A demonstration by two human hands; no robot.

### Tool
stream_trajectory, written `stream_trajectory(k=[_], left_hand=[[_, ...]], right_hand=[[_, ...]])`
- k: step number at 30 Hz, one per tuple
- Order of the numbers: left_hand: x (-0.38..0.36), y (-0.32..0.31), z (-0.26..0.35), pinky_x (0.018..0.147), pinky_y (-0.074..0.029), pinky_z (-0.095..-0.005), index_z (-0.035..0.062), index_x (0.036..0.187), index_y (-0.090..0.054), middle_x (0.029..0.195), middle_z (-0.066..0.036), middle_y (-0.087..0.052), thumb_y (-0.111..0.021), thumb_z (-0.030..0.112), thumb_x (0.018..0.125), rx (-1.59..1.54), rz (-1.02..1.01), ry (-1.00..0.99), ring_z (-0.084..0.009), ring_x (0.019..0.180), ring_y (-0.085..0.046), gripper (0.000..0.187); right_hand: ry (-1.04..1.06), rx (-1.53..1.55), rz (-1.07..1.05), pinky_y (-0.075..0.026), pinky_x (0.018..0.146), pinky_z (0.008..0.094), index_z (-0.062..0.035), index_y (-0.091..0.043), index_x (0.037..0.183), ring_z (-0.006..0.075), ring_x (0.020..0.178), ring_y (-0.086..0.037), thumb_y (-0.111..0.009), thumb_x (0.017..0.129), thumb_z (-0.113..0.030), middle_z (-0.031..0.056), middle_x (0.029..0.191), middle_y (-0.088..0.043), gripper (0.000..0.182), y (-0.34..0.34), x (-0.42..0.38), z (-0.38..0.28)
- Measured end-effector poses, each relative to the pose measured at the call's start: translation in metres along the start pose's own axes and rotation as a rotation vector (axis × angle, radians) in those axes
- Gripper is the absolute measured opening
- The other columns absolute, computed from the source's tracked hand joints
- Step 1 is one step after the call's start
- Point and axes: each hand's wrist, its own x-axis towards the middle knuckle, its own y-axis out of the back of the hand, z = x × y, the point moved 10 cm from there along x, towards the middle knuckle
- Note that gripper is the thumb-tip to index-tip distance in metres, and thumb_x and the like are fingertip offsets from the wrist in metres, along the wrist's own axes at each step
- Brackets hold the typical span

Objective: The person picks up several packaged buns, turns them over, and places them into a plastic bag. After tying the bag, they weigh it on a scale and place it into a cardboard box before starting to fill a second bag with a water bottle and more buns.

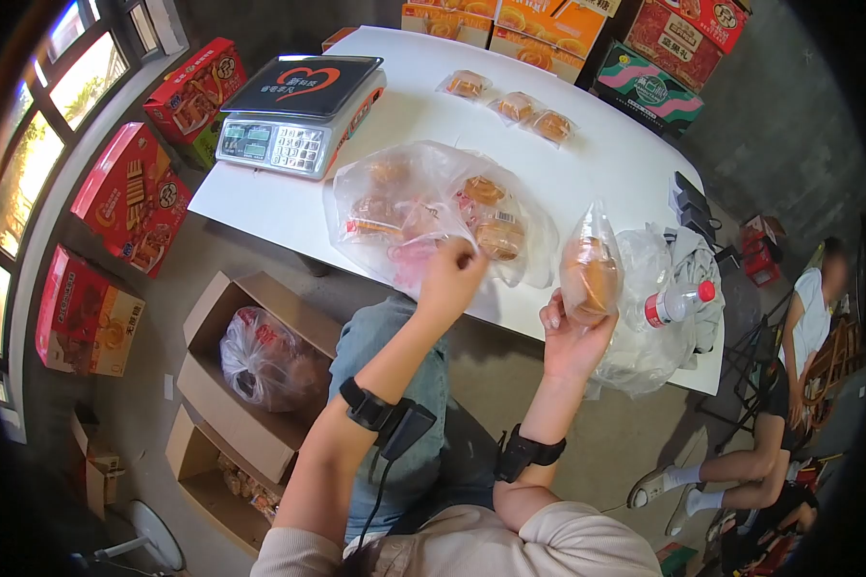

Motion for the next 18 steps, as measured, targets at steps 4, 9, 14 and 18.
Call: stream_trajectory(k=[4,9,14,18], left_hand=[[-0.016,0.074,0.003,0.049,-0.031,-0.0247,0.0029,0.069,-0.047,0.059,0.0,-0.038,-0.054,0.016,0.084,-0.509,0.487,-0.079,-0.0078,0.056,-0.037,0.021],[-0.02,0.089,-0.002,0.057,-0.031,-0.0209,0.0049,0.073,-0.046,0.067,0.002,-0.043,-0.048,0.015,0.087,-0.728,0.551,0.027,-0.0059,0.062,-0.036,0.018],[-0.024,0.095,0.004,0.058,-0.031,-0.0208,0.005,0.074,-0.047,0.069,0.002,-0.042,-0.047,0.014,0.088,-0.708,0.576,-0.152,-0.0057,0.064,-0.036,0.016],[-0.027,0.097,0.014,0.059,-0.031,-0.0204,0.0051,0.074,-0.046,0.069,0.002,-0.042,-0.047,0.013,0.087,-0.683,0.558,-0.15,-0.0056,0.065,-0.036,0.016]], right_hand=[[0.007,0.001,-0.005,-0.033,0.043,0.0264,-0.0056,-0.05,0.104,0.0172,0.05,-0.044,-0.034,0.087,-0.043,0.0121,0.076,-0.056,0.044,0.005,0.002,0.002],[0.002,-0.039,-0.027,-0.036,0.041,0.0269,-0.0047,-0.05,0.107,0.0194,0.06,-0.053,-0.031,0.086,-0.038,0.0101,0.083,-0.057,0.043,-0.006,0.0,0.006],[-0.023,-0.068,-0.052,-0.036,0.041,0.0268,-0.0046,-0.049,0.108,0.0205,0.062,-0.055,-0.03,0.087,-0.038,0.0109,0.087,-0.058,0.044,-0.01,0.0,0.011],[-0.041,-0.083,-0.004,-0.035,0.041,0.0274,-0.0069,-0.053,0.103,0.0184,0.056,-0.05,-0.032,0.086,-0.04,0.0114,0.074,-0.057,0.043,-0.01,-0.001,0.015]])
